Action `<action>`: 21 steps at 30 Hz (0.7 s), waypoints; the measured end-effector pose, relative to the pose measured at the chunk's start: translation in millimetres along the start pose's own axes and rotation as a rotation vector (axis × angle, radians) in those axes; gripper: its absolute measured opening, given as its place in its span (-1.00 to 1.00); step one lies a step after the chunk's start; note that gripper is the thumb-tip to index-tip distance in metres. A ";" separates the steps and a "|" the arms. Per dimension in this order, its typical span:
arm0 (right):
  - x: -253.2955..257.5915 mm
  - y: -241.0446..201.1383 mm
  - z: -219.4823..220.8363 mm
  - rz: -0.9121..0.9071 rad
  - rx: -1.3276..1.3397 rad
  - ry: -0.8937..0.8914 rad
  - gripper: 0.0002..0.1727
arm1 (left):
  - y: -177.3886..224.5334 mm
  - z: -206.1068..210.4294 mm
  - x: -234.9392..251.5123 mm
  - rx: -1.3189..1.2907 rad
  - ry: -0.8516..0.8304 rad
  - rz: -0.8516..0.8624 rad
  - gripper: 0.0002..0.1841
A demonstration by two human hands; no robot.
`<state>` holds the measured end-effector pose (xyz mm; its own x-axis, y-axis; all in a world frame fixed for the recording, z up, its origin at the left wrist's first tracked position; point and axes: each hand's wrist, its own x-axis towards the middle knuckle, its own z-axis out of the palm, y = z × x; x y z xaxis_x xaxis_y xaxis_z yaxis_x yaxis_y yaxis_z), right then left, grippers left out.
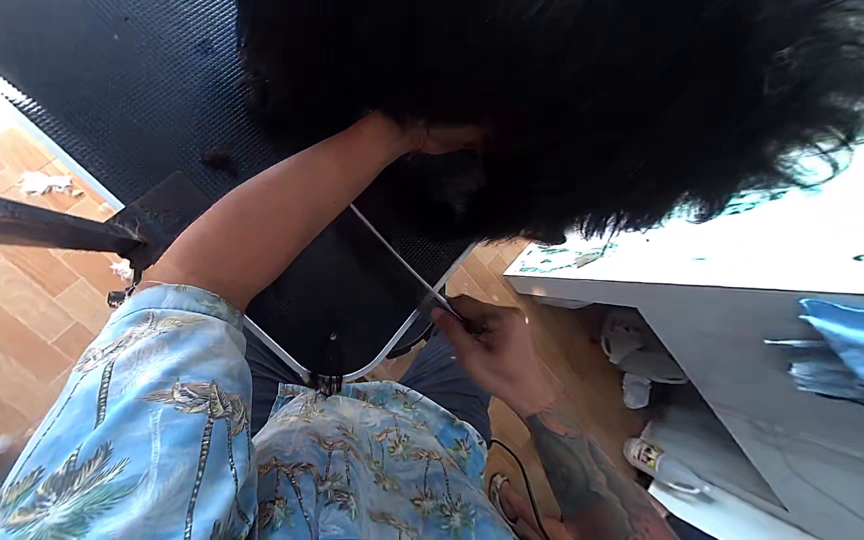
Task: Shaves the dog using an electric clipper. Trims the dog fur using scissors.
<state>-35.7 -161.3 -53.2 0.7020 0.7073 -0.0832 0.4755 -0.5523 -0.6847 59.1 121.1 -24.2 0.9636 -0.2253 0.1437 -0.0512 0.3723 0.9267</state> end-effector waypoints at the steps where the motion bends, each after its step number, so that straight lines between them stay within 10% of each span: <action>1: -10.6 3.3 -3.1 -0.095 -0.061 0.073 -0.69 | -3.9 -2.4 2.0 -0.004 0.001 0.049 -0.66; 7: -39.5 12.3 -27.9 -0.384 -0.478 0.432 -0.75 | -17.2 -6.3 16.4 0.381 -0.015 0.084 -0.82; 15: -19.6 9.6 -0.7 -0.195 -0.559 0.444 -0.68 | -22.3 -9.8 25.7 -0.093 -0.250 0.162 -0.70; 21: -36.5 20.0 5.0 -0.383 -0.605 0.397 -0.76 | -2.7 12.3 18.7 0.614 -0.356 -0.124 -0.58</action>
<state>-54.5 -196.0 -67.4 0.5142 0.7492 0.4176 0.8447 -0.5268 -0.0949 74.0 104.8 -19.8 0.8333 -0.5519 0.0318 -0.1858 -0.2255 0.9564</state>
